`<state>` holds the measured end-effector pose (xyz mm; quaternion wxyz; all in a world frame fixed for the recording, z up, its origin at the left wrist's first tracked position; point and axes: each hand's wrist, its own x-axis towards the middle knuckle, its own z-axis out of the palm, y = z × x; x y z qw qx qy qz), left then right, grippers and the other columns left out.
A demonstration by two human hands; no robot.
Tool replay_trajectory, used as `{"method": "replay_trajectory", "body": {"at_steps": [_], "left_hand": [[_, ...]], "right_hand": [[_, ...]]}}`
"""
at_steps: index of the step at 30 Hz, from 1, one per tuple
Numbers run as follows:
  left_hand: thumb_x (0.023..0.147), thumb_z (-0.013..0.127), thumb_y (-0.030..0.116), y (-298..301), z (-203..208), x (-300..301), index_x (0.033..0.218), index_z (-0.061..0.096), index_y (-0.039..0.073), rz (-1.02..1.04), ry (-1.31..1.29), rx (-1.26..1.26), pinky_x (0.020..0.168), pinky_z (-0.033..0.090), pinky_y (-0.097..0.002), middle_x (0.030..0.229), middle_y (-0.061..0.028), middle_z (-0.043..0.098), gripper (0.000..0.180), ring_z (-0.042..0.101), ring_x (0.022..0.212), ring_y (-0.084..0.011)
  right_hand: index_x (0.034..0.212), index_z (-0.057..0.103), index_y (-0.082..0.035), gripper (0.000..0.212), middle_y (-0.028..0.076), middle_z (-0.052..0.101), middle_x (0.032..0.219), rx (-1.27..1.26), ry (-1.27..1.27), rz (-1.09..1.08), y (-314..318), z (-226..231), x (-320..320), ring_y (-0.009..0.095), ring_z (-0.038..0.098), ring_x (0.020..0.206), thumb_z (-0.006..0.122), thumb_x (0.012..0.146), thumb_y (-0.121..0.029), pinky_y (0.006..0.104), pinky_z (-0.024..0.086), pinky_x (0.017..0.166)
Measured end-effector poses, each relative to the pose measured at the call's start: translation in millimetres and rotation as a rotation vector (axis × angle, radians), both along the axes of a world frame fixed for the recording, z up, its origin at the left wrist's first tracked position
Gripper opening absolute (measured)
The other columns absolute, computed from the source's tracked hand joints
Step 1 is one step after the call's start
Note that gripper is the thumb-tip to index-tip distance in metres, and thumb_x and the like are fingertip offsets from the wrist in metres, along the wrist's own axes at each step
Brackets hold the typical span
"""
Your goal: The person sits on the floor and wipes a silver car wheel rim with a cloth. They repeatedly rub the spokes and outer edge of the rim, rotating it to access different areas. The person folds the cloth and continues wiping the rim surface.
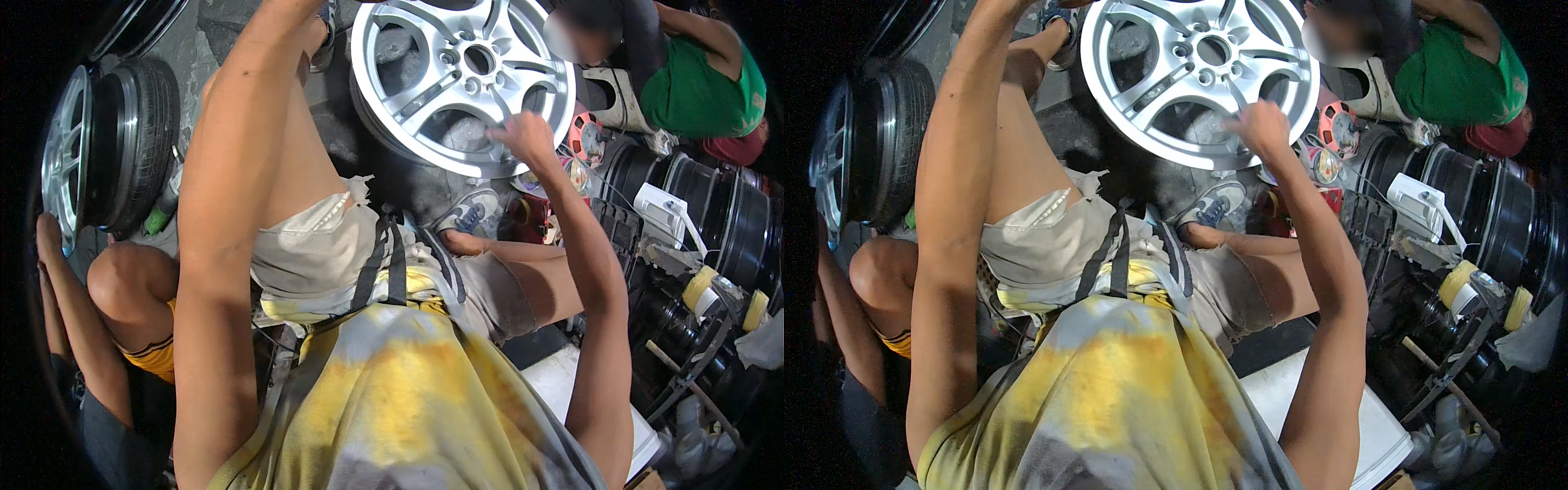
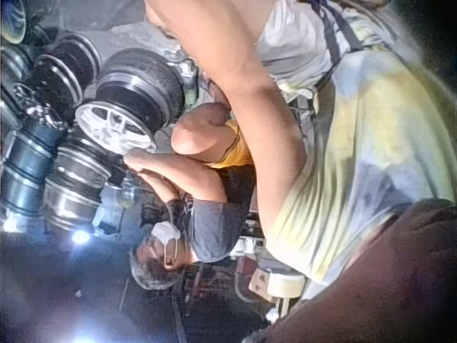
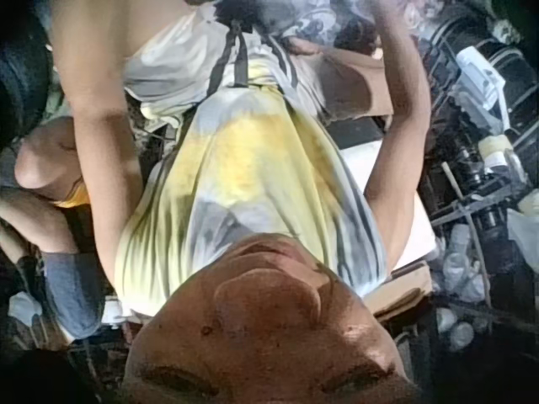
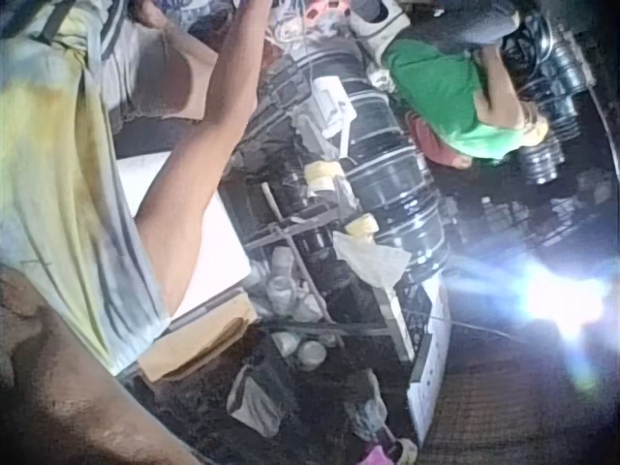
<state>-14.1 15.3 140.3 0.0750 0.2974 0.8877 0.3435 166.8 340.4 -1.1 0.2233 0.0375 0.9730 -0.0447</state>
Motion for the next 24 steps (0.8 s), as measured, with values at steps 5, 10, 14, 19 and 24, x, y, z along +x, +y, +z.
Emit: {"method": "replay_trajectory", "body": {"at_steps": [5, 10, 14, 19, 24], "left_hand": [[0.082, 0.058, 0.009, 3.6, 8.8, 7.9, 0.099, 0.076, 0.002, -0.018, -0.013, 0.024, 0.067, 0.054, -0.0396, 0.080, -0.0195, 0.073, 0.026, 0.069, 0.072, -0.0281], [0.082, 0.057, 0.009, 17.1, -0.4, 6.0, 0.100, 0.076, 0.002, -0.009, -0.050, -0.071, 0.070, 0.055, -0.0409, 0.083, -0.0210, 0.073, 0.027, 0.071, 0.075, -0.0307], [0.082, 0.056, 0.008, 7.2, -4.9, 2.2, 0.103, 0.076, 0.003, -0.005, 0.012, -0.012, 0.073, 0.056, -0.0410, 0.090, -0.0229, 0.074, 0.029, 0.073, 0.080, -0.0330], [0.083, 0.059, 0.012, 8.3, 21.4, 15.8, 0.105, 0.076, 0.001, -0.041, -0.008, -0.012, 0.072, 0.056, -0.0389, 0.089, -0.0207, 0.075, 0.029, 0.073, 0.080, -0.0304], [0.084, 0.062, 0.015, 6.8, 18.5, 7.8, 0.106, 0.076, 0.000, -0.001, -0.035, 0.018, 0.069, 0.055, -0.0378, 0.085, -0.0189, 0.075, 0.030, 0.071, 0.074, -0.0266]], "right_hand": [[0.085, 0.078, -0.001, 0.044, 0.023, 0.073, 0.084, 0.067, -0.084, 0.080, 2.7, 8.2, -5.9, 0.041, 0.073, 0.081, 0.086, 0.075, -0.042, 0.0484, 0.059, 0.077], [0.094, 0.073, -0.006, 0.031, 0.017, 0.072, 0.100, 0.004, 0.249, 0.901, -66.7, -8.5, -60.0, 0.035, 0.072, 0.090, 0.076, 0.087, -0.036, 0.0446, 0.057, 0.080], [0.094, 0.071, -0.007, 0.032, 0.015, 0.068, 0.110, 0.038, 0.325, 0.538, -44.3, -15.3, -28.5, 0.036, 0.070, 0.089, 0.079, 0.085, -0.038, 0.0469, 0.056, 0.078], [0.099, 0.071, -0.006, 0.032, 0.019, 0.070, 0.095, 0.048, 0.142, -0.007, -0.8, 16.0, 53.9, 0.036, 0.072, 0.085, 0.084, 0.080, -0.029, 0.0500, 0.056, 0.073], [0.093, 0.075, -0.010, 0.016, 0.016, 0.071, 0.093, -0.371, 0.438, -0.290, -10.6, 9.0, 77.0, 0.037, 0.071, 0.081, 0.078, 0.084, -0.023, 0.0499, 0.054, 0.070]]}}
